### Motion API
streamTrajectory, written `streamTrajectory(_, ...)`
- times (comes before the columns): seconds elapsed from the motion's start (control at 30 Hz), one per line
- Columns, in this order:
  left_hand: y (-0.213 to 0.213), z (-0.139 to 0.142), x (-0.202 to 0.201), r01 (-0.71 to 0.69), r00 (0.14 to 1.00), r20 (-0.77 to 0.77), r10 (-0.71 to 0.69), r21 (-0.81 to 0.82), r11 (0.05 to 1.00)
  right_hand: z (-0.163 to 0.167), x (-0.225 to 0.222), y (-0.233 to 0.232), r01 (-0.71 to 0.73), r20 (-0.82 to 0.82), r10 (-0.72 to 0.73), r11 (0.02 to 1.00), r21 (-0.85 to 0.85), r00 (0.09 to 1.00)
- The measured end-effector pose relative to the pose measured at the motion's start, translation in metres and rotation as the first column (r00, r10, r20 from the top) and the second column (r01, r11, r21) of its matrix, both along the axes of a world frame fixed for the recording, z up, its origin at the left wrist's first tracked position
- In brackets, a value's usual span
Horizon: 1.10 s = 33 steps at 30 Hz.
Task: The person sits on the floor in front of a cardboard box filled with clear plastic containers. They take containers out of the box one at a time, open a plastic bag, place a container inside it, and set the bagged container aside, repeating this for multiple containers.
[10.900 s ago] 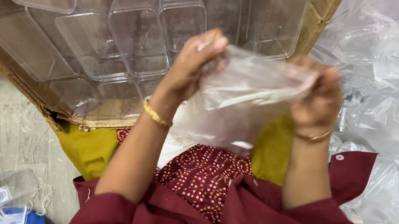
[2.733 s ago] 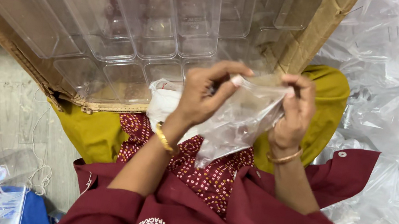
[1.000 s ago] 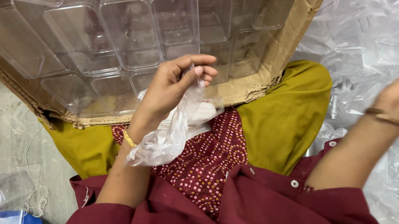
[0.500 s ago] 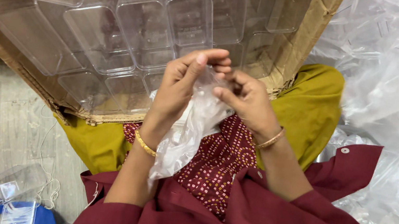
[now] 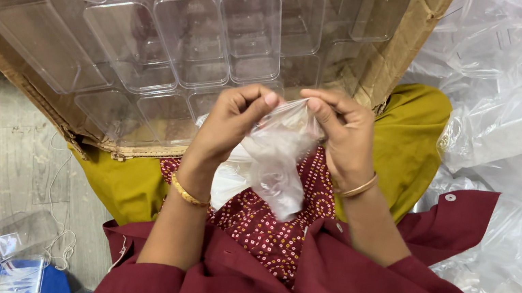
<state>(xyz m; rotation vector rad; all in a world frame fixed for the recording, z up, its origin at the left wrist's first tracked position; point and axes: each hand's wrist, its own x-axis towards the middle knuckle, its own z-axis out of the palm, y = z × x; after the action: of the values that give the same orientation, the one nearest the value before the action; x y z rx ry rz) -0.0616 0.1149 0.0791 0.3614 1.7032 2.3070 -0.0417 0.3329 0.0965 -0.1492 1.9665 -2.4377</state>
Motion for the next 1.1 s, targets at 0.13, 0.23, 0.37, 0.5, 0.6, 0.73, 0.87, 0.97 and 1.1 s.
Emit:
streamTrajectory(0.13,-0.024,0.004,-0.002,0.02,0.993,0.117,-0.03,0.088,0.996,-0.009,-0.017,0.013,-0.291,0.161,0.361,0.893,-0.343,0.919)
streamTrajectory(0.23,-0.048,0.016,-0.013,0.055,0.998,0.013,-0.064,0.375,0.925,0.002,-0.034,0.014,-0.514,-0.258,0.456,0.628,-0.585,0.852)
streamTrajectory(0.37,-0.061,0.04,-0.038,-0.258,0.938,-0.274,0.214,-0.138,0.956,0.037,-0.074,-0.002,-0.264,-0.121,0.235,0.857,-0.442,0.964)
streamTrajectory(0.5,-0.046,0.062,-0.053,-0.766,0.603,-0.737,0.305,-0.428,0.48,0.052,-0.124,-0.048,0.353,-0.622,-0.018,0.836,0.419,0.783)
streamTrajectory(0.6,-0.032,0.07,-0.049,-0.869,0.443,-0.877,0.184,-0.37,0.328,0.051,-0.124,-0.061,0.419,-0.578,-0.027,0.715,0.559,0.816)
streamTrajectory(0.73,-0.026,0.075,-0.039,-0.655,0.753,-0.527,0.393,-0.55,0.518,0.045,-0.087,-0.055,0.439,-0.614,-0.073,0.765,0.472,0.786)
streamTrajectory(0.87,-0.013,0.065,-0.016,-0.638,0.742,-0.458,0.489,-0.261,0.725,0.042,-0.05,-0.049,0.476,-0.654,-0.156,0.809,0.345,0.74)
streamTrajectory(0.97,-0.003,0.054,-0.008,-0.57,0.781,-0.385,0.492,-0.116,0.814,0.037,-0.036,-0.048,0.401,-0.554,-0.213,0.883,0.243,0.805)
streamTrajectory(1.1,-0.007,0.037,0.001,-0.479,0.841,-0.322,0.434,-0.07,0.875,0.022,-0.031,-0.037,0.222,-0.359,-0.156,0.963,0.151,0.92)
